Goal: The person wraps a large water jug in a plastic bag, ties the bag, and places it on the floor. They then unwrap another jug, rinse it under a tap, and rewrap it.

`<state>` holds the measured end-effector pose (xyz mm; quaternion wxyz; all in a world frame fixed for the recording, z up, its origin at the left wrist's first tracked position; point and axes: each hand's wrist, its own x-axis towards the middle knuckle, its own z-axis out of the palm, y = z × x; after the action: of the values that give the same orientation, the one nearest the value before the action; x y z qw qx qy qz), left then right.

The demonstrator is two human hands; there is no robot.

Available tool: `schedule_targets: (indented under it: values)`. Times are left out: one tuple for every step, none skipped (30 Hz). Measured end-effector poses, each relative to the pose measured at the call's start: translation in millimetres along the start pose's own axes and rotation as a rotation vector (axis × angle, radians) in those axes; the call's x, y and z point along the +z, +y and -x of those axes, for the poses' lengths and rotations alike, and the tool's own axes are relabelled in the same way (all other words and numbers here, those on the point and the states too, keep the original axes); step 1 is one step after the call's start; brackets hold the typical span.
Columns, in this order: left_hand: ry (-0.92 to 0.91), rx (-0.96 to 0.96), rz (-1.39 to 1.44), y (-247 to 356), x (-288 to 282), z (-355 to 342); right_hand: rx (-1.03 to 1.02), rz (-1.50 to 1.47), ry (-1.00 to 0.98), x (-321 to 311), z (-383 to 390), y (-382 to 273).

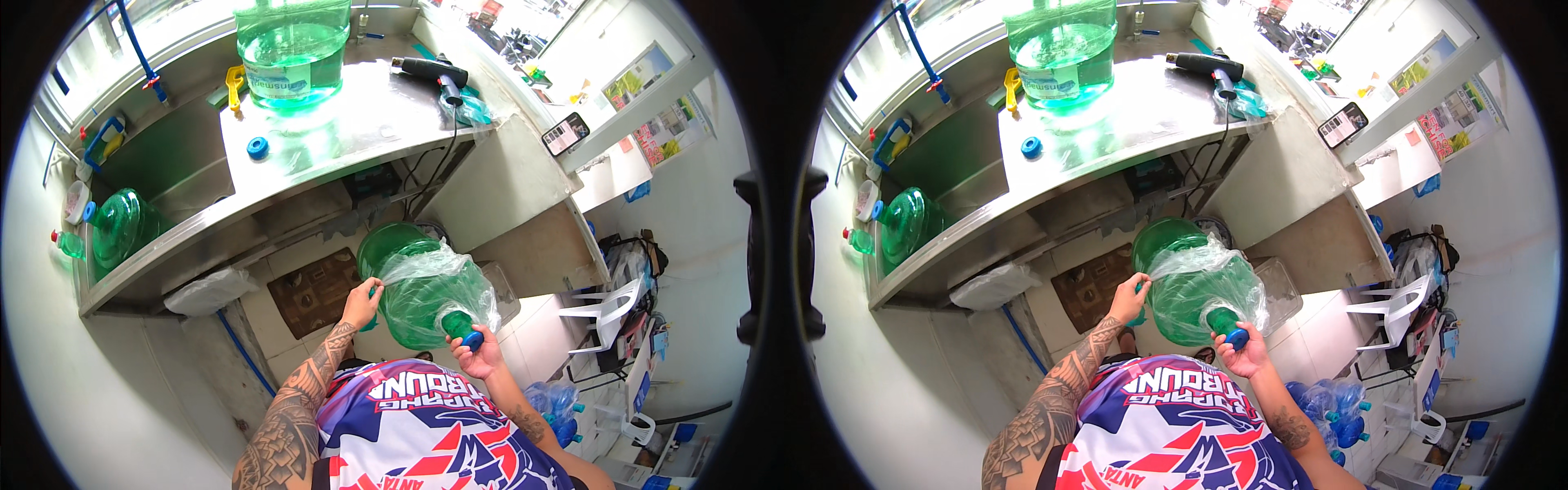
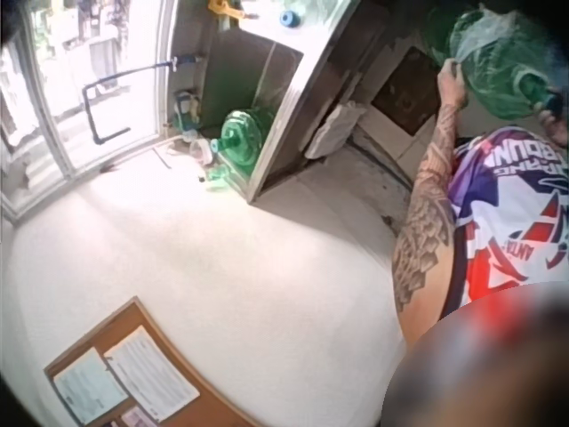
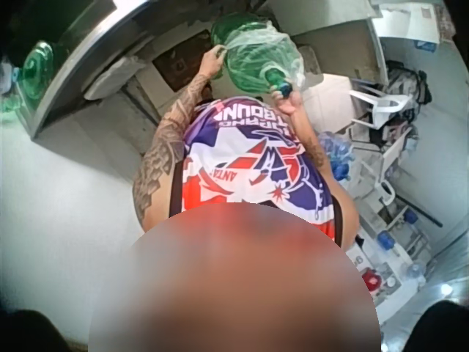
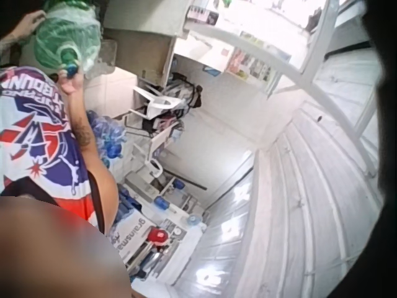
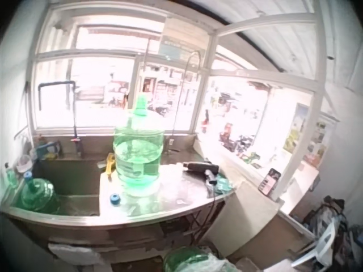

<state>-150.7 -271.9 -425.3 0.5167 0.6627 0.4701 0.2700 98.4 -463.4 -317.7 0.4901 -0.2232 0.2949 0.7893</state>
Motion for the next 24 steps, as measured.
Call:
schedule_targets:
  values:
    - [0.007,-0.004,0.009,0.2,-0.5,0.6,-0.010,0.008,-0.012,-0.6,2.2,1.0]
    - [-0.003,-0.009,0.020,-0.2,-1.3,1.6,-0.009,-0.009,-0.024,-1.5,4.8,2.8]
    - [0.022,0.042,-0.045,-1.0,-1.6,2.2,0.011,-0.047,-0.047,-2.4,7.1,4.9]
    - [0.033,0.092,-0.106,-2.5,-2.1,2.4,-0.007,-0.034,-0.040,-3.0,9.4,6.9]
    - [0.065,0.150,-0.176,-4.7,-2.4,2.6,-0.005,-0.041,-0.043,-4.0,12.2,9.4]
    - [0.064,0.209,-0.179,-6.8,-1.0,0.6,0.016,-0.061,-0.057,-4.6,14.2,11.4]
    - [0.084,0.279,-0.191,-9.1,0.6,-2.3,-0.008,-0.040,-0.044,-5.2,16.4,13.5]
    - [0.101,0.340,-0.214,-11.1,3.2,-5.3,-0.014,-0.033,-0.045,-5.7,18.6,15.3]
    - [0.072,0.288,-0.133,-12.7,6.0,-8.7,-0.013,-0.052,-0.056,-5.8,20.1,16.5]
    - [0.038,0.225,-0.063,-13.4,9.0,-11.2,-0.035,-0.055,-0.055,-6.1,21.9,17.5]
    - [-0.016,0.153,-0.002,-12.8,12.1,-13.2,-0.049,-0.082,-0.062,-6.3,22.8,18.0]
    - [-0.097,0.121,0.004,-10.7,13.9,-13.6,-0.049,-0.128,-0.066,-6.5,23.5,18.1]
    - [-0.199,0.077,0.000,-7.1,14.9,-12.2,-0.076,-0.139,-0.081,-6.8,23.3,18.4]
    - [-0.295,0.005,-0.031,-1.4,14.9,-10.5,-0.089,-0.169,-0.093,-7.0,22.6,18.0]
    - [-0.315,0.082,0.028,6.2,14.9,-4.8,-0.088,-0.219,-0.115,-7.4,21.4,17.9]
    - [-0.316,0.114,0.064,16.4,15.4,0.0,-0.116,-0.209,-0.115,-7.6,19.4,17.1]
    - [-0.328,0.110,0.066,28.2,16.1,5.6,-0.130,-0.220,-0.124,-7.7,17.0,16.1]
    - [-0.344,0.092,0.092,40.4,14.7,9.4,-0.128,-0.253,-0.147,-7.5,14.4,14.5]
    - [-0.363,0.106,0.096,53.8,14.4,12.7,-0.161,-0.220,-0.128,-6.7,11.8,12.1]
    - [-0.390,0.118,0.088,67.0,14.7,15.7,-0.181,-0.209,-0.125,-5.3,8.8,8.7]
    - [-0.419,0.127,0.081,79.5,15.4,19.8,-0.176,-0.224,-0.121,-3.7,6.3,5.0]
    - [-0.449,0.157,0.086,90.9,16.3,22.9,-0.175,-0.194,-0.124,-1.0,3.7,-0.8]
    - [-0.482,0.184,0.061,100.6,16.9,26.5,-0.198,-0.137,-0.107,2.1,1.5,-7.6]
    - [-0.506,0.219,0.032,108.3,17.5,29.9,-0.196,-0.104,-0.092,5.6,-1.5,-14.9]
